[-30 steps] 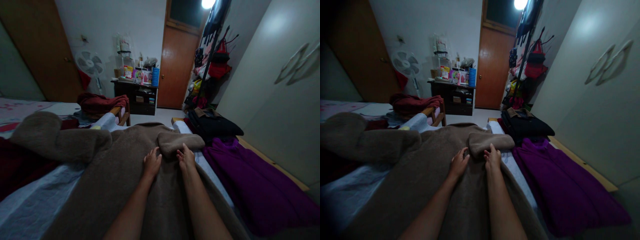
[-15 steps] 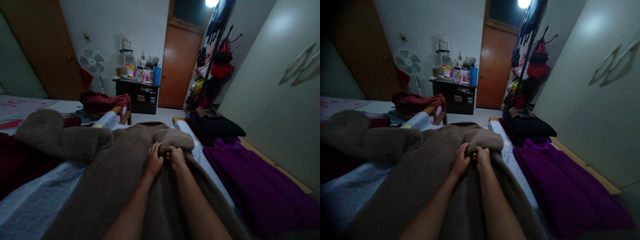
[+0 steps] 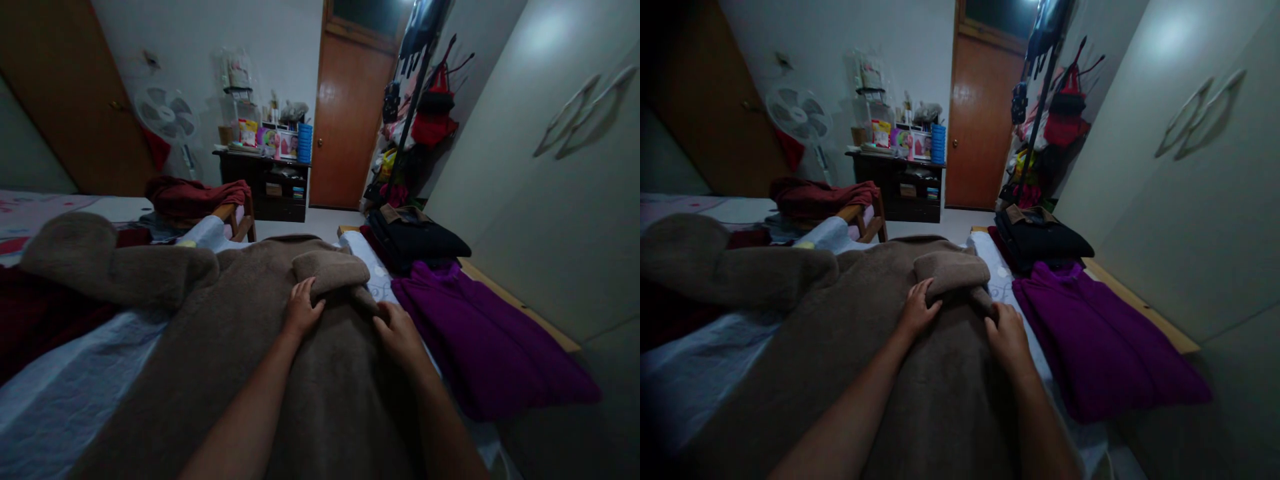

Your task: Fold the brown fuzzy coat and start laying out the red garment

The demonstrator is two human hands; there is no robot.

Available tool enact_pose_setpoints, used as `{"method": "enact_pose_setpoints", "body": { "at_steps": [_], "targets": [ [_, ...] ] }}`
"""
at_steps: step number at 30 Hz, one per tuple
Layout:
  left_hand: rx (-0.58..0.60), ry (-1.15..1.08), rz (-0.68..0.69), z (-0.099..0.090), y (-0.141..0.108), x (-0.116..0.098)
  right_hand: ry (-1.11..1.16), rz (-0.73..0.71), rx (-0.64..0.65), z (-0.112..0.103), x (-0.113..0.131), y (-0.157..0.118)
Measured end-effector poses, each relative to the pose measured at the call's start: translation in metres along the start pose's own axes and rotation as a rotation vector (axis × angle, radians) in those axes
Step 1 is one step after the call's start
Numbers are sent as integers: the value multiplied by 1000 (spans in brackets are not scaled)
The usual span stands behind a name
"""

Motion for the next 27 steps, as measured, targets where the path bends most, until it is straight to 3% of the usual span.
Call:
{"method": "enact_pose_setpoints", "body": {
  "at_steps": [4,10,15,23,27],
  "targets": [
    [26,106,-79,0,1,1,-343,94,76,-18,-23,-28],
    [138,330,-299,-7,22,-12,-221,70,408,-29,-21,-57],
    [108,81,-528,-15,46,-7,-111,-90,562,-31,0,-75],
    [-50,-420,-538,-34,79,7,-186,-175,617,-9,30,-88],
    [-175,-747,-458,-54,88,3,-184,-234,614,-1,41,-90]
  ]
}}
Point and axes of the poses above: each hand's wrist, its own y-axis towards the middle knuckle, its own z-axis out of the palm, x = y × z, the point moved 5 cm from there along y, towards the middle knuckle, and after that the axes turned 5 degrees about -y, right-handed, at the moved point
